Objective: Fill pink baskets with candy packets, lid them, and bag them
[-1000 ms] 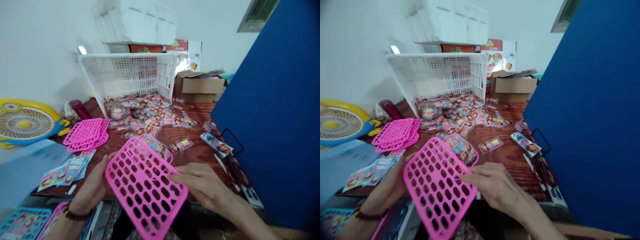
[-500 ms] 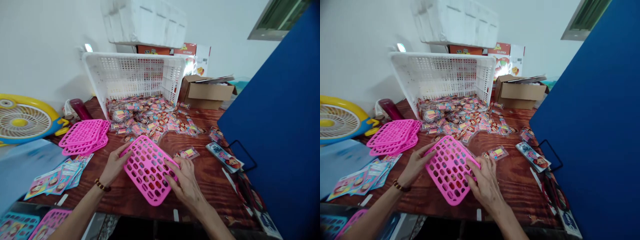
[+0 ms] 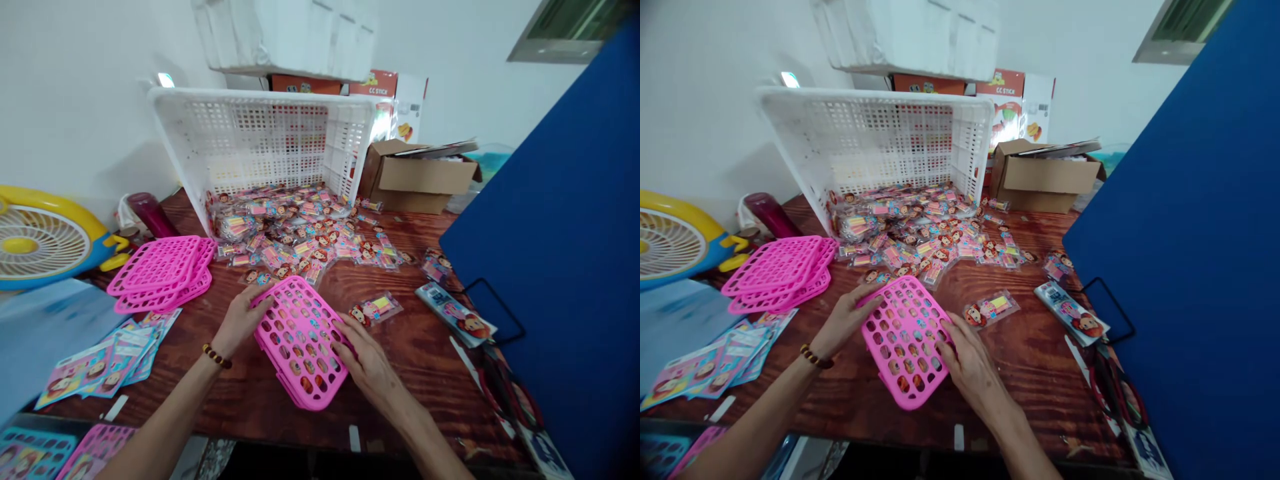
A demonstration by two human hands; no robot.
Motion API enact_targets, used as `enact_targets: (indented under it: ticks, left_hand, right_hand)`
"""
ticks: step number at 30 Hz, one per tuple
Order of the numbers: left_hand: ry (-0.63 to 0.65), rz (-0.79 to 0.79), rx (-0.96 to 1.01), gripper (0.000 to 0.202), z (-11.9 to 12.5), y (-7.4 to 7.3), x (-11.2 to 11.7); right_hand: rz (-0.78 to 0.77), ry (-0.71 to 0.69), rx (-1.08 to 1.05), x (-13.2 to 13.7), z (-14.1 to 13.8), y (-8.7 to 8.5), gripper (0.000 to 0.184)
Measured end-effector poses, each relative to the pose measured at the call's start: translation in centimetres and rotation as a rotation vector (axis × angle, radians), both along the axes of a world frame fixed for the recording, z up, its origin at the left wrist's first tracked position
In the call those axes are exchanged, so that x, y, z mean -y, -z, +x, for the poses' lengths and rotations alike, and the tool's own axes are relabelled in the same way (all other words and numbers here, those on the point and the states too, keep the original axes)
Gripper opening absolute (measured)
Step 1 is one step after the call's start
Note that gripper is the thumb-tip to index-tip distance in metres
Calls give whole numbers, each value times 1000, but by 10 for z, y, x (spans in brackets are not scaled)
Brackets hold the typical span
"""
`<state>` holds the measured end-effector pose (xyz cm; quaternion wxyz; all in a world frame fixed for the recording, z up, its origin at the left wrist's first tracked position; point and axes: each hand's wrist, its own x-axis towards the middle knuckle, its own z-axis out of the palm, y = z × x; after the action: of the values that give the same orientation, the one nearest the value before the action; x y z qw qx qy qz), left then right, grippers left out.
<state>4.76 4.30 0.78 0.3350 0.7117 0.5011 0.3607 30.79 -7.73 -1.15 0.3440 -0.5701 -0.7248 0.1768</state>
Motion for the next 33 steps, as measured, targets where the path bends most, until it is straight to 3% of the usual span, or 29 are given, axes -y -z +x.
enact_targets:
  ticks: [4, 9, 14, 20, 26, 30, 33]
  left_hand:
    - [-16, 9, -20, 44, -2, 4, -1]
    - [-19, 51, -16, 42, -4, 8, -2]
    - [3, 64, -20, 35, -4, 14, -2]
    - [4, 102, -8, 34, -5, 21, -1]
    - [72, 111, -36, 33, -6, 18, -4]
    - [118, 128, -82, 36, -6, 17, -8]
    - [166, 123, -133, 39, -7, 17, -11]
  right_hand:
    - [67, -41, 59, -7, -1, -4, 30]
    - [83, -22, 169, -15, 0, -3, 44]
    - [16, -55, 310, -17, 1, -6, 40]
    - [-92, -99, 390, -8, -1, -14, 72]
    - [-35, -73, 405, -5, -4, -9, 67]
    - [-70, -59, 446, -9, -5, -21, 70]
    - [0, -89, 495, -16, -8, -30, 68]
